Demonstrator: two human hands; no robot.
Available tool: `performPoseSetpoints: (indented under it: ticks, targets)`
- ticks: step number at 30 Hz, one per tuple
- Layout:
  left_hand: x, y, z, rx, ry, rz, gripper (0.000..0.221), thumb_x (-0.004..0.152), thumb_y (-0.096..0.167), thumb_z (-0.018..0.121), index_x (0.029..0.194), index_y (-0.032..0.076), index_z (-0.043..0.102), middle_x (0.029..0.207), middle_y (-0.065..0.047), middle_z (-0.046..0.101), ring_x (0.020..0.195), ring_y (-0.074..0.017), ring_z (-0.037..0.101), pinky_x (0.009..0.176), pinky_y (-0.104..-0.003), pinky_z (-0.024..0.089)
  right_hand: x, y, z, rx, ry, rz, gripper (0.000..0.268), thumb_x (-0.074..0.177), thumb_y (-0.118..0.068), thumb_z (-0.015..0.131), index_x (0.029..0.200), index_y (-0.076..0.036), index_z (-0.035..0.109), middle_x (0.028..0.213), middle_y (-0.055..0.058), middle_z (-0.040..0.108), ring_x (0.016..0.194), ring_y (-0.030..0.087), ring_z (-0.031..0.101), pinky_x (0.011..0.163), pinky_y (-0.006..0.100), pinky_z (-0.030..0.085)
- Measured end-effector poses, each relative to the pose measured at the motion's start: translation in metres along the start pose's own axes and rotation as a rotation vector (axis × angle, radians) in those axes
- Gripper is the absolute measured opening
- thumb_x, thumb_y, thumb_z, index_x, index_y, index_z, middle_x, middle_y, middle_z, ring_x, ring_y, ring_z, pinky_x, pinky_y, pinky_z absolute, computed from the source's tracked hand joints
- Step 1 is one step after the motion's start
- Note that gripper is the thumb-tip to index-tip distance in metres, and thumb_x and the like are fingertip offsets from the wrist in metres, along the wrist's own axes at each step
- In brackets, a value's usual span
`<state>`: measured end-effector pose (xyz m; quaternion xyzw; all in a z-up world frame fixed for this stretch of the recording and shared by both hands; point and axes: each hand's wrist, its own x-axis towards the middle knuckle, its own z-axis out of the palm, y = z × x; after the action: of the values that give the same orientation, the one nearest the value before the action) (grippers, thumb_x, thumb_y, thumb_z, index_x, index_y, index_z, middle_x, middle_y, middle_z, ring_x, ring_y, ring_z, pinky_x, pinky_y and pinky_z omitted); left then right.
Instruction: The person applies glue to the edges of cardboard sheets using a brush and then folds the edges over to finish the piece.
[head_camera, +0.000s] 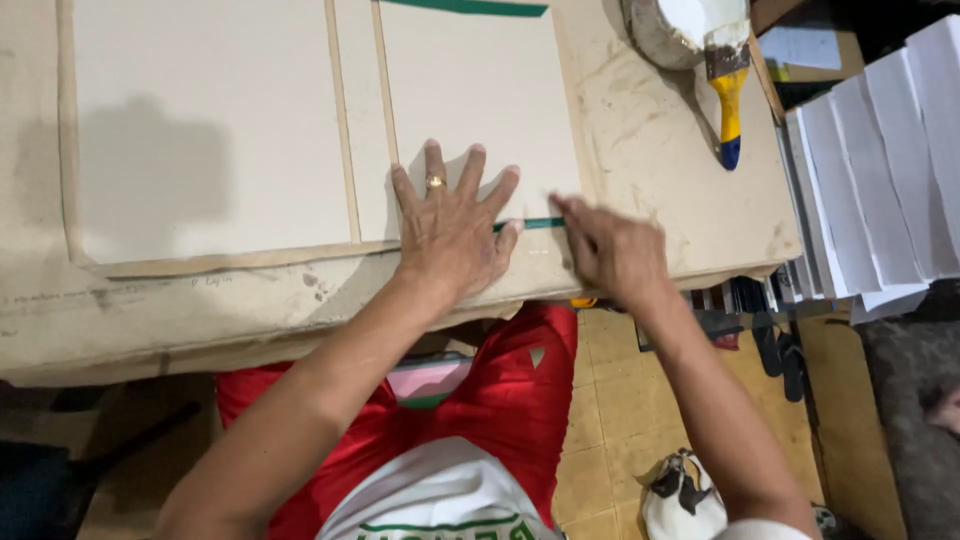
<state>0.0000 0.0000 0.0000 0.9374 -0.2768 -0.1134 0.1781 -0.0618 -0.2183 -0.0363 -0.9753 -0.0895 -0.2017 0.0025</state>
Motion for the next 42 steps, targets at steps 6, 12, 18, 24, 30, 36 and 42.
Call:
performPoseSetpoints:
  ticks: [6,12,18,24,30,36,42]
  targets:
    - [0.0,-0.004,0.006,0.0,-0.032,-0.009,0.06,0.098,0.044,0.042,0.155,0.026,0.047,0.168,-0.014,0.03,0.151,-0.055,0.019,0.111,-0.08,0.013,0.009,0.02,-0.014,0.19,-0.038,0.243,0.028,0.106,-0.031,0.055,0.121,-0.019,0.076,0.116,0.008,0.076,0.103,0.035,0.071,0.082,0.052,0.056]
    - [0.016,0.017,0.012,0.003,-0.035,0.023,0.059,0.099,0.041,0.044,0.156,0.027,0.046,0.168,-0.013,0.03,0.151,-0.0516,0.022,0.111,-0.077,0.015,-0.043,-0.011,0.016,-0.083,-0.127,0.13,0.015,0.098,-0.041,0.06,0.094,-0.03,0.069,0.076,-0.002,0.071,0.075,0.024,0.073,0.065,0.04,0.058]
    - [0.019,-0.007,0.011,0.099,-0.054,0.097,0.056,0.103,0.038,0.034,0.157,0.028,0.043,0.165,-0.009,0.034,0.148,-0.0426,0.031,0.11,-0.065,0.026,-0.003,0.024,0.004,0.0,-0.064,0.252,0.034,0.109,-0.035,0.05,0.12,-0.019,0.078,0.083,0.022,0.073,0.081,0.045,0.071,0.066,0.06,0.052]
    - [0.037,-0.022,0.023,0.141,0.099,0.207,0.042,0.106,0.033,0.045,0.145,0.027,0.055,0.129,-0.008,0.06,0.121,-0.0332,0.055,0.095,-0.057,0.04,-0.009,0.008,0.018,-0.044,-0.038,0.165,0.028,0.106,-0.032,0.057,0.117,-0.019,0.079,0.075,0.015,0.073,0.073,0.039,0.072,0.062,0.056,0.055]
    - [0.057,-0.038,0.05,0.128,0.308,0.257,0.041,0.105,0.015,0.038,0.144,0.015,0.051,0.116,-0.011,0.06,0.108,-0.0322,0.06,0.084,-0.05,0.045,-0.011,-0.076,-0.019,-0.007,0.054,-0.126,0.019,0.101,-0.032,0.061,0.085,-0.026,0.07,0.061,-0.001,0.061,0.061,0.019,0.068,0.054,0.033,0.053]
    - [0.033,-0.064,0.016,-0.014,0.32,0.372,0.045,0.1,0.013,0.05,0.144,0.005,0.054,0.09,-0.019,0.074,0.085,-0.0387,0.074,0.074,-0.054,0.058,0.03,-0.012,0.003,0.066,-0.106,0.29,0.034,0.099,-0.028,0.057,0.129,-0.024,0.074,0.107,0.006,0.078,0.092,0.038,0.073,0.075,0.056,0.057]
    - [-0.03,-0.077,-0.013,0.142,0.029,0.088,0.069,0.093,0.055,0.053,0.155,0.024,0.048,0.162,-0.013,0.041,0.149,-0.0468,0.031,0.112,-0.073,0.025,-0.009,-0.093,-0.005,0.012,-0.117,-0.083,0.012,0.101,-0.032,0.055,0.101,-0.027,0.067,0.07,0.001,0.065,0.066,0.024,0.071,0.056,0.042,0.055]
